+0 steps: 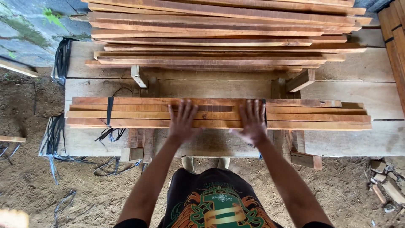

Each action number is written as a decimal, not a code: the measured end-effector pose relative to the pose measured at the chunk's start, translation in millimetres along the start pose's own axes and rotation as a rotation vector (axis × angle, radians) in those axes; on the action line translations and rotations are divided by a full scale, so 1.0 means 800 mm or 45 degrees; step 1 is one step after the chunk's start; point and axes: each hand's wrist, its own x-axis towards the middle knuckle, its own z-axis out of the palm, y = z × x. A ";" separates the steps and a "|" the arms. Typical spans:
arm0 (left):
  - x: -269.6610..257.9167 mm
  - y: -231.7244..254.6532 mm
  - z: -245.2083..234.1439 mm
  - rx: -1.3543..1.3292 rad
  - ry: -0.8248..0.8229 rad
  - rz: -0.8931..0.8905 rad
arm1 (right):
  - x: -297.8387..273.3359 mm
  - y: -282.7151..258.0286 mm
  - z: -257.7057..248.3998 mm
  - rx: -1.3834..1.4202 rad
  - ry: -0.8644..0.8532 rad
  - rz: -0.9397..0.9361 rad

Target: Bundling thin wood slats together using black rubber ties.

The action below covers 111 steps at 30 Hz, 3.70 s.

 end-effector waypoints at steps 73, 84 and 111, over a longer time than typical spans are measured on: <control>0.128 -0.105 -0.022 0.008 -0.572 0.142 | 0.117 0.054 -0.027 0.052 -0.675 -0.004; 0.044 -0.068 -0.057 -0.035 -0.633 0.161 | 0.056 0.019 -0.088 0.058 -0.954 0.019; 0.021 -0.051 -0.015 -0.054 0.006 -0.046 | 0.042 0.005 0.036 0.168 0.102 0.027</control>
